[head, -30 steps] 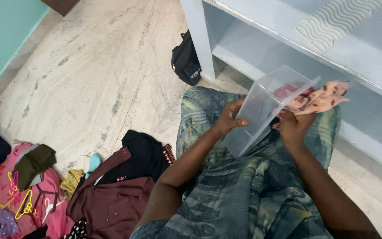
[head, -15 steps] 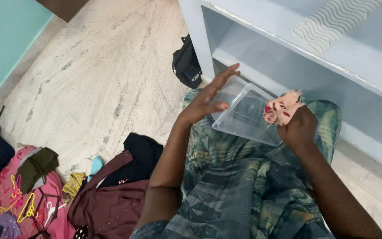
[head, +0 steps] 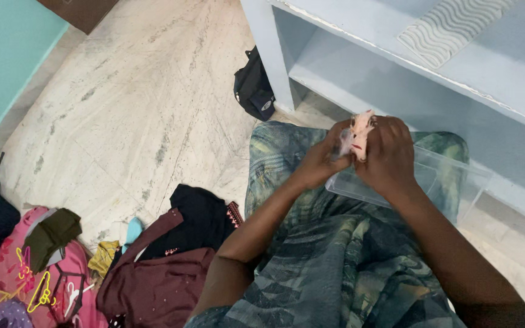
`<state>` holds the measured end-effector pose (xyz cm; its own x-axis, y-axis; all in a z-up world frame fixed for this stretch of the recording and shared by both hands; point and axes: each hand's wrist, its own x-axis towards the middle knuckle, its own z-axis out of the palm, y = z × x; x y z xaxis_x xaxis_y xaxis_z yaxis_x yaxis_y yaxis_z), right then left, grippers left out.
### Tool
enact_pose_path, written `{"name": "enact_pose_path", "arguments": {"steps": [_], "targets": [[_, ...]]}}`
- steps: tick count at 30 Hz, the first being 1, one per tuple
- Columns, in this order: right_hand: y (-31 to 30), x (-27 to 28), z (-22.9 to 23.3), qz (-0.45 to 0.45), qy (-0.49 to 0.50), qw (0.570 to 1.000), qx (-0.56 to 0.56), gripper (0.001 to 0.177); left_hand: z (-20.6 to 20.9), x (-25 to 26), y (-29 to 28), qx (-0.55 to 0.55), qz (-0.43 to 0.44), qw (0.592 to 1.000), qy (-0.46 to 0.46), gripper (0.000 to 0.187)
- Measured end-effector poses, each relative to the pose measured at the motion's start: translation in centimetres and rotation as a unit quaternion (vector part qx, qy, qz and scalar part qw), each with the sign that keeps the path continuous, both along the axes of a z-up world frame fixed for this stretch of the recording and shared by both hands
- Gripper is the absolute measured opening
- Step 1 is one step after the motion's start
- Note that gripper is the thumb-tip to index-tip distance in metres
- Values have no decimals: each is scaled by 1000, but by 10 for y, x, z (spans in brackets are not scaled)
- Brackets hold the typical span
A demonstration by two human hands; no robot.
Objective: The person sits on the floor and wipes a white wavy plastic tray and a clear plastic container with a patterned cloth. They wipe the tray, place it in the container, and then wipe the container's lid and exterior before placing the tray back on the shelf.
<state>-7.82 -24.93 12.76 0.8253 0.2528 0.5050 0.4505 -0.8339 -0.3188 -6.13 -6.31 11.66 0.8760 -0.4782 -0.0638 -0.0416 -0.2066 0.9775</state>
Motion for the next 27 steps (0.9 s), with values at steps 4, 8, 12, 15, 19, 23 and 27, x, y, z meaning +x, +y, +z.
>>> {"name": "enact_pose_path", "arguments": {"steps": [4, 8, 12, 15, 19, 23, 27], "targets": [[-21, -3, -43, -65, 61, 990, 106, 44, -14, -1, -7, 16, -18, 997, -80, 77], [-57, -13, -89, -76, 13, 997, 13, 46, -14, 0, -5, 59, -20, 997, -40, 76], [-104, -27, -131, -139, 55, 989, 8, 60, -7, 6, -7, 59, -35, 997, -21, 77], [-143, -45, -161, -200, 122, 972, 8, 73, -9, 7, -4, 70, -42, 997, 12, 79], [-184, -63, -184, -267, 165, 949, 9, 55, -17, 10, 6, 107, -68, 989, 73, 84], [-188, -72, -175, -239, 127, 956, 115, 50, -25, 14, 19, 133, -86, 983, -96, 80], [-180, -59, -119, -212, 45, 976, -32, 36, -17, 22, 32, 215, -153, 954, -139, 69]]}}
